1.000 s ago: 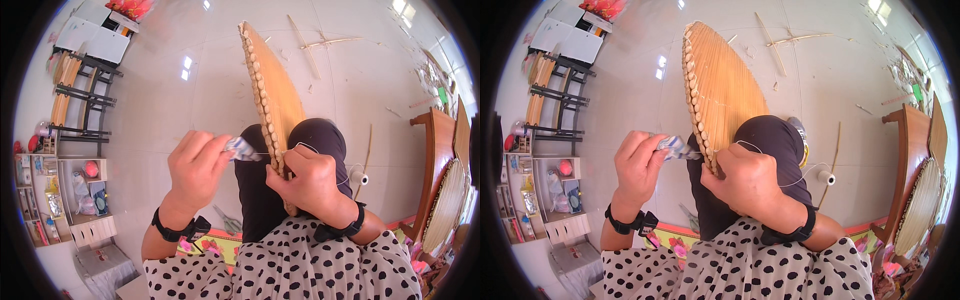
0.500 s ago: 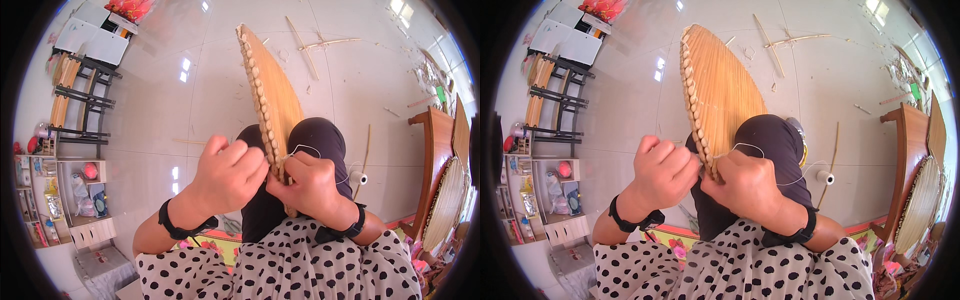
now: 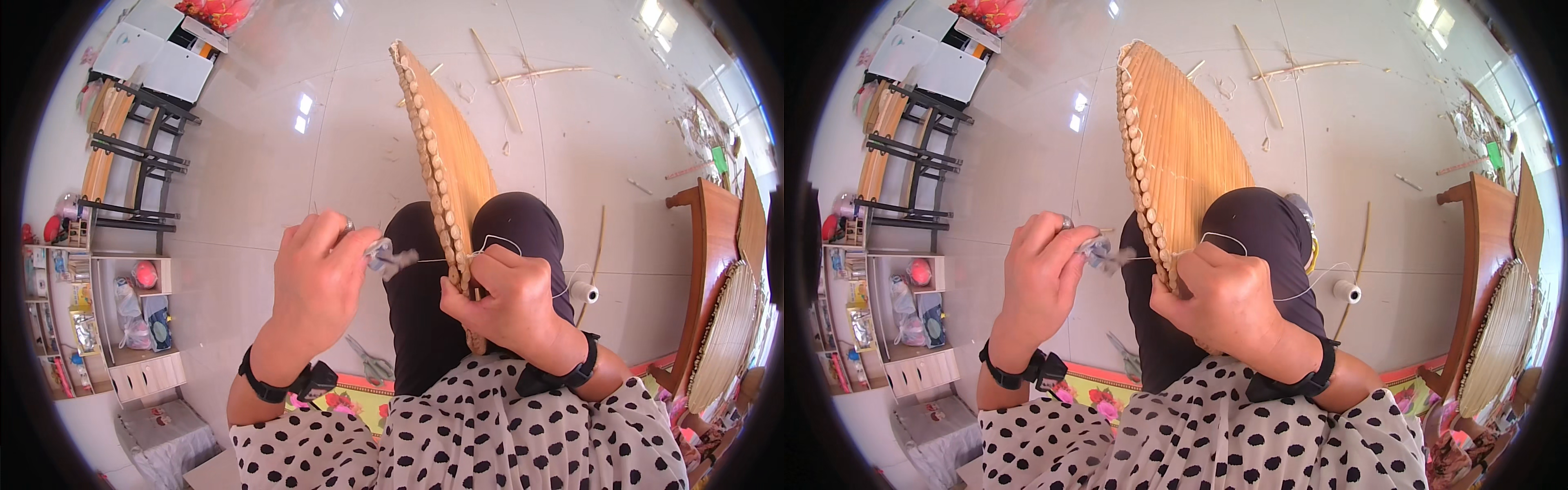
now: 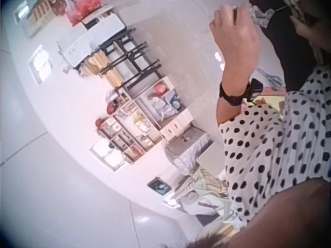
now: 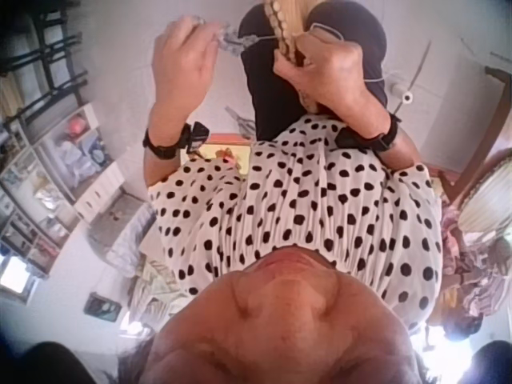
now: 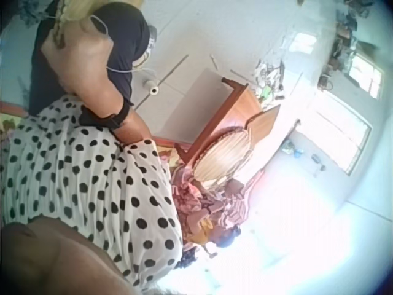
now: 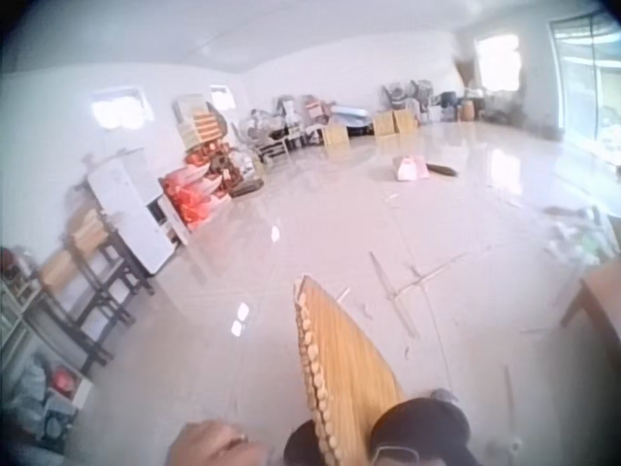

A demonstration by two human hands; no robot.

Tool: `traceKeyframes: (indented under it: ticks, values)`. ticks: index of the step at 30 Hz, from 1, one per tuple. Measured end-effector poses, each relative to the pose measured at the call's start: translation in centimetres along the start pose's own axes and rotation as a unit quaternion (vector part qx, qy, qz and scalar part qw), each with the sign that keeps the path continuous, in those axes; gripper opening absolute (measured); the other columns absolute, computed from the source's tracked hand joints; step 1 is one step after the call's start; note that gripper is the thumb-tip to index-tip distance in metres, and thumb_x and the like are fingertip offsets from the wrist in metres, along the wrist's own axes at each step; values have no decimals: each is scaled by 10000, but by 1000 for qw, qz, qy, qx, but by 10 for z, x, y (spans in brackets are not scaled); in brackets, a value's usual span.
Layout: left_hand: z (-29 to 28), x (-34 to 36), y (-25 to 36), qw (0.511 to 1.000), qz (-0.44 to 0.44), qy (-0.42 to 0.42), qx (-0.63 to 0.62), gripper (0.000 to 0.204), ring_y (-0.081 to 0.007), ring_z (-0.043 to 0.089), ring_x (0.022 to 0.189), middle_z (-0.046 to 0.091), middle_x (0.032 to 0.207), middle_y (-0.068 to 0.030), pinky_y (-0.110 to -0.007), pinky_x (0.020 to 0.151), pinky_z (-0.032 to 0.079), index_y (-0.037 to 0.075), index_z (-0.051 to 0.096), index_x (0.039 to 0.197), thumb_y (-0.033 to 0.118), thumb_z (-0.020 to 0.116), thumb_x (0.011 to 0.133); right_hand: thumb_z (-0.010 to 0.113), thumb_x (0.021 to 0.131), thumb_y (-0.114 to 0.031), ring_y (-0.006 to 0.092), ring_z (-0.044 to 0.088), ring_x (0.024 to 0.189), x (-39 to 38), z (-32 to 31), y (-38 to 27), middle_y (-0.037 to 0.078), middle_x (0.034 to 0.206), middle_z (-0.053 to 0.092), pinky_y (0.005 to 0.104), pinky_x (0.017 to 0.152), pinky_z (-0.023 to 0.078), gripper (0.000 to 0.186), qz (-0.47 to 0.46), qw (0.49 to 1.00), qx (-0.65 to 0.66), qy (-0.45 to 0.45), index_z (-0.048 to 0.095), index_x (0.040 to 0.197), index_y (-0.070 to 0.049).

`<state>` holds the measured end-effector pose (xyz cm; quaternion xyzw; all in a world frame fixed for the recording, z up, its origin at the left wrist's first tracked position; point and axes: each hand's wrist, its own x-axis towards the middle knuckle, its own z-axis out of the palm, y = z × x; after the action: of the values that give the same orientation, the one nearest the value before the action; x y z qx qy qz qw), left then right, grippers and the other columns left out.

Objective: The person sits on the floor and sews the edge of a woven mat using a needle and thread. They repeatedly insert the needle through the mat's edge, pull the thread through, and tighten the stitches to secure the perimeter.

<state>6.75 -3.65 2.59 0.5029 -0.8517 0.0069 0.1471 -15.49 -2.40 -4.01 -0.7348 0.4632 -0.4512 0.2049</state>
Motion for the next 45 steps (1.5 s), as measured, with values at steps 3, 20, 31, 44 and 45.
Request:
traceKeyframes:
  ticks: [3, 20, 31, 44, 45]
  values:
    - [2, -1, 1, 999, -27, 36, -9, 331, -277, 557, 839, 525, 884, -89, -392, 751, 434, 59, 682, 1027, -57, 648, 718, 807, 662, -110, 221, 491, 430, -1, 0, 0, 47, 561, 477, 322, 402, 417, 312, 3, 1000, -4, -6, 511, 583, -48]
    - [13, 0, 13, 992, 106, 65, 24, 152, -190, 579, 735, 527, 775, -45, -317, 611, 421, 66, 606, 827, 72, 701, 708, 810, 686, -111, 237, 474, 442, 2, -2, 0, 65, 570, 462, 335, 410, 393, 325, -16, 999, -27, -5, 503, 602, -46]
    - [23, 38, 24, 948, 297, 62, 96, 196, -148, 374, 617, 314, 672, -2, -288, 546, 265, 128, 458, 620, 90, 645, 663, 802, 688, -130, 255, 532, 448, -3, -3, -1, 60, 595, 519, 348, 403, 440, 295, 4, 999, -39, 27, 524, 618, -58]
    - [12, 38, 19, 957, 278, 8, 77, 208, -156, 380, 612, 292, 662, -11, -299, 561, 279, 131, 426, 620, 113, 633, 630, 787, 681, -120, 239, 518, 422, -4, 3, 0, 54, 574, 498, 343, 379, 424, 306, -17, 998, -54, 37, 498, 592, -74]
    - [11, 40, 20, 953, 289, 1, 88, 210, -156, 383, 613, 295, 662, -10, -298, 564, 282, 132, 425, 619, 115, 633, 632, 787, 681, -122, 237, 516, 421, -3, 3, 0, 52, 573, 496, 341, 379, 424, 305, -18, 998, -55, 38, 499, 592, -75]
